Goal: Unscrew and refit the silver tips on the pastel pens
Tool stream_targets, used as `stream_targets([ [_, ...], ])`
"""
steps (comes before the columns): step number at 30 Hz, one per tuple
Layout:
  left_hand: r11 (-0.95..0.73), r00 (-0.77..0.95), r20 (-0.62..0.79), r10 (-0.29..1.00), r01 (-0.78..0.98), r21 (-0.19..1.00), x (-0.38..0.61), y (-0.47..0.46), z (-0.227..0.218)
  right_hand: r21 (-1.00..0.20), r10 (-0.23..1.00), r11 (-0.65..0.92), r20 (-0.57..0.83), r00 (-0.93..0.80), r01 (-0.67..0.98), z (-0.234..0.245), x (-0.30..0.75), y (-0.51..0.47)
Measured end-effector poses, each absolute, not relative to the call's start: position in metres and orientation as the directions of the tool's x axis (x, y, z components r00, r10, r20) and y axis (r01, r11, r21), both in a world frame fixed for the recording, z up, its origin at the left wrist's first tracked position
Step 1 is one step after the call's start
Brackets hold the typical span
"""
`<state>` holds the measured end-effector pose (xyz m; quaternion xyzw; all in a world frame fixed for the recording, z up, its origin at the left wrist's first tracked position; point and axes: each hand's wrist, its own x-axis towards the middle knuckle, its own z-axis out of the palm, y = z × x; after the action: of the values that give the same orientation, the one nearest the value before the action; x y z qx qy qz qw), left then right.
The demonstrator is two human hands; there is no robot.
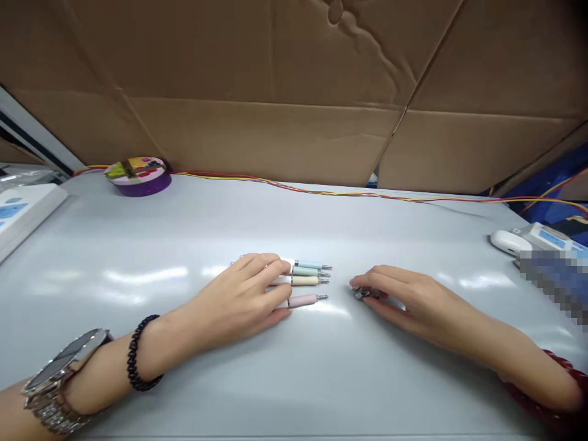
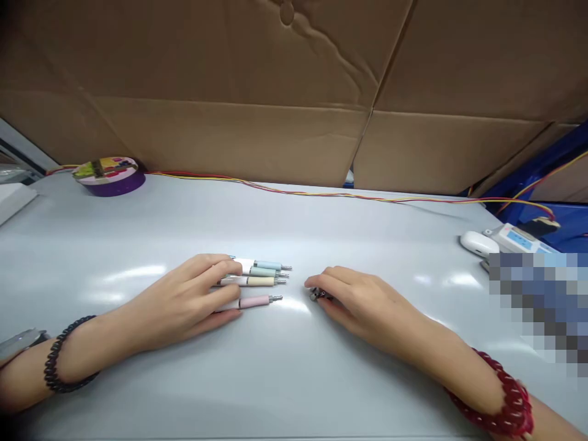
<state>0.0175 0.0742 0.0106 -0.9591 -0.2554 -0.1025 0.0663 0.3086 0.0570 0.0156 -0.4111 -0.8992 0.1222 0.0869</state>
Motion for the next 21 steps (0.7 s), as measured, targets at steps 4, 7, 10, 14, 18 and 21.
stream_targets([
  [4, -0.863, 0.848, 0.255, 0.464, 0.498, -0.087, 0.018, 0.074, 0.010, -0.293, 0.759, 0.638, 0.084, -0.646, 0.712, 0.018, 0.312, 0.058],
  [7, -0.869, 0.843, 0.299, 0.447, 0.489, -0.081, 0.019, 0.073, 0.012, -0.364, 0.794, 0.605, 0.205, -0.573, 0.708, 0.021, 0.310, 0.057],
  [10, -0.870, 0.832, 0.361, 0.422, 0.483, -0.098, 0.022, 0.070, 0.014, -0.521, 0.843, 0.538, 0.352, -0.408, 0.662, 0.024, 0.303, 0.049],
  [14, -0.865, 0.816, 0.400, 0.418, 0.492, -0.101, 0.026, 0.061, 0.016, -0.727, 0.860, 0.508, 0.396, -0.322, 0.461, 0.021, 0.290, 0.031],
  [18, -0.872, 0.808, 0.419, 0.416, 0.484, -0.068, 0.030, 0.052, 0.014, -0.801, 0.850, 0.499, 0.380, -0.363, 0.330, 0.016, 0.280, 0.019],
  [21, -0.877, 0.800, 0.445, 0.402, 0.476, -0.063, 0.032, 0.048, 0.012, -0.813, 0.839, 0.501, 0.371, -0.399, 0.296, 0.014, 0.276, 0.017],
])
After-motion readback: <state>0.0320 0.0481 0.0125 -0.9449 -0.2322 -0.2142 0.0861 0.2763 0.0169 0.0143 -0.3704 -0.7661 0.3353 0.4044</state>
